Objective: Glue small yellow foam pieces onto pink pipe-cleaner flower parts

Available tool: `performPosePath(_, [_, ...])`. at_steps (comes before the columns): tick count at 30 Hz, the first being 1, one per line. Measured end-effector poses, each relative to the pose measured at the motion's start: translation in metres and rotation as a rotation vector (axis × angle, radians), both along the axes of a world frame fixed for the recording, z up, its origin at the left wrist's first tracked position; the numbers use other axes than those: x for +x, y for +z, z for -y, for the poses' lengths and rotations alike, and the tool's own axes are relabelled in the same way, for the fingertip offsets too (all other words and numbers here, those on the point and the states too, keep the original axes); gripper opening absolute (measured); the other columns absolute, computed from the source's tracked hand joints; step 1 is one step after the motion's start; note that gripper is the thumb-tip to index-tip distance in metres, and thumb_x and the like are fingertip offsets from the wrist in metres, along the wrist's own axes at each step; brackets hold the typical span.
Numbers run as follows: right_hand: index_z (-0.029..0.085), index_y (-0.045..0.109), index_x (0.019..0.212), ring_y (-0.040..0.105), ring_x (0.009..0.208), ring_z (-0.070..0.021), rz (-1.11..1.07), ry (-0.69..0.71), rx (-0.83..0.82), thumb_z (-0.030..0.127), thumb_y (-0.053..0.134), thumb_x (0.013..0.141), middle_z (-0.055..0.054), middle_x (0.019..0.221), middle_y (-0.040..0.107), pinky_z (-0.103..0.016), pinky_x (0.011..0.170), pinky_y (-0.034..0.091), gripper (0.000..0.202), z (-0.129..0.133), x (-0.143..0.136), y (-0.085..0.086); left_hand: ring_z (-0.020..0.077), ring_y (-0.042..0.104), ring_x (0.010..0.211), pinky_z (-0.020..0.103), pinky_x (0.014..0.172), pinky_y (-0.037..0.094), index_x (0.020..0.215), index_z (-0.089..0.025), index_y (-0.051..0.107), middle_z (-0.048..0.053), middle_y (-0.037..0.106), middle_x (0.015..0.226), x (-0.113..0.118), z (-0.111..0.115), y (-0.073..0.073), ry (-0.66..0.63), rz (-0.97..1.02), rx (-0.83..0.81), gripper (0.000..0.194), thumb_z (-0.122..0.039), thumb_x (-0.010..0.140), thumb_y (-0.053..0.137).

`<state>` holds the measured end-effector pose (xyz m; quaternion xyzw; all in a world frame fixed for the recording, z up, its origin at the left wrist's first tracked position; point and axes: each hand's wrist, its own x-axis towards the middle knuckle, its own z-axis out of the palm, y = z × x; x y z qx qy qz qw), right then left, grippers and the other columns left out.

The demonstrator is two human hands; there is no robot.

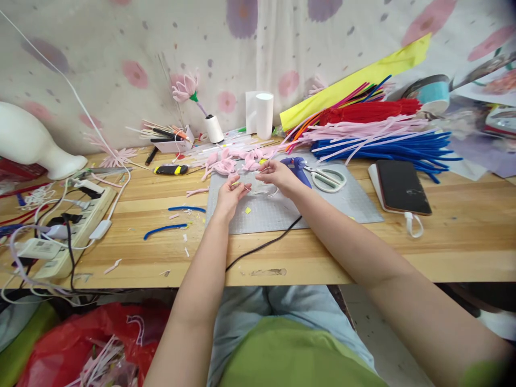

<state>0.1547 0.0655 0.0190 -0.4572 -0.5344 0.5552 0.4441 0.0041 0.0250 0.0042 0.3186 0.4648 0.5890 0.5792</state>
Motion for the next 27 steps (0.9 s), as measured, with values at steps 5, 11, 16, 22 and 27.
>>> performPosePath(5, [0.019, 0.049, 0.076, 0.050, 0.051, -0.0068, -0.188, -0.020, -0.184, 0.018, 0.077, 0.049, 0.007, 0.057, 0.055, -0.020, 0.051, 0.038, 0.039, 0.005, 0.002, -0.012, 0.0102, 0.064, 0.067, 0.034, 0.083, 0.052, 0.094, -0.015, 0.058, -0.003, 0.056, 0.068, 0.006, 0.000, -0.005, 0.009, -0.025, 0.016, 0.029, -0.002, 0.067, 0.062])
performPosePath(11, [0.018, 0.049, 0.075, 0.058, 0.065, -0.0076, -0.324, -0.019, -0.176, 0.022, 0.077, 0.052, 0.005, 0.065, 0.060, -0.023, 0.067, 0.046, 0.036, 0.006, 0.003, -0.007, 0.0075, 0.059, 0.059, 0.029, 0.076, 0.052, 0.089, -0.015, 0.062, -0.004, 0.054, 0.065, 0.010, -0.002, -0.002, 0.125, -0.030, 0.011, 0.020, -0.009, 0.069, 0.062])
performPosePath(16, [0.018, 0.049, 0.074, 0.060, 0.065, -0.0078, -0.388, -0.010, -0.147, 0.021, 0.076, 0.055, 0.005, 0.065, 0.060, -0.023, 0.068, 0.046, 0.033, 0.001, 0.000, -0.006, 0.0046, 0.054, 0.055, 0.023, 0.073, 0.051, 0.078, -0.012, 0.061, -0.002, 0.056, 0.062, 0.005, -0.008, 0.003, 0.140, 0.084, -0.025, 0.007, -0.007, 0.075, 0.057])
performPosePath(22, [0.018, 0.050, 0.073, 0.059, 0.059, -0.0077, -0.410, -0.006, -0.138, 0.017, 0.075, 0.059, 0.004, 0.061, 0.061, -0.024, 0.067, 0.048, 0.029, -0.010, -0.004, 0.005, 0.0043, 0.058, 0.059, 0.017, 0.066, 0.049, 0.076, -0.013, 0.058, -0.001, 0.057, 0.061, -0.001, -0.020, 0.014, 0.126, 0.226, -0.096, 0.014, -0.005, 0.081, 0.046])
performPosePath(27, [0.017, 0.051, 0.070, 0.059, 0.059, -0.0069, -0.422, 0.042, -0.131, 0.015, 0.073, 0.062, 0.004, 0.060, 0.061, -0.022, 0.066, 0.047, 0.023, -0.018, -0.008, 0.010, 0.0024, 0.040, 0.039, 0.014, 0.039, 0.031, 0.071, -0.014, 0.051, -0.005, 0.046, 0.052, 0.002, -0.031, 0.024, 0.066, 0.078, -0.167, 0.010, -0.008, 0.076, 0.045])
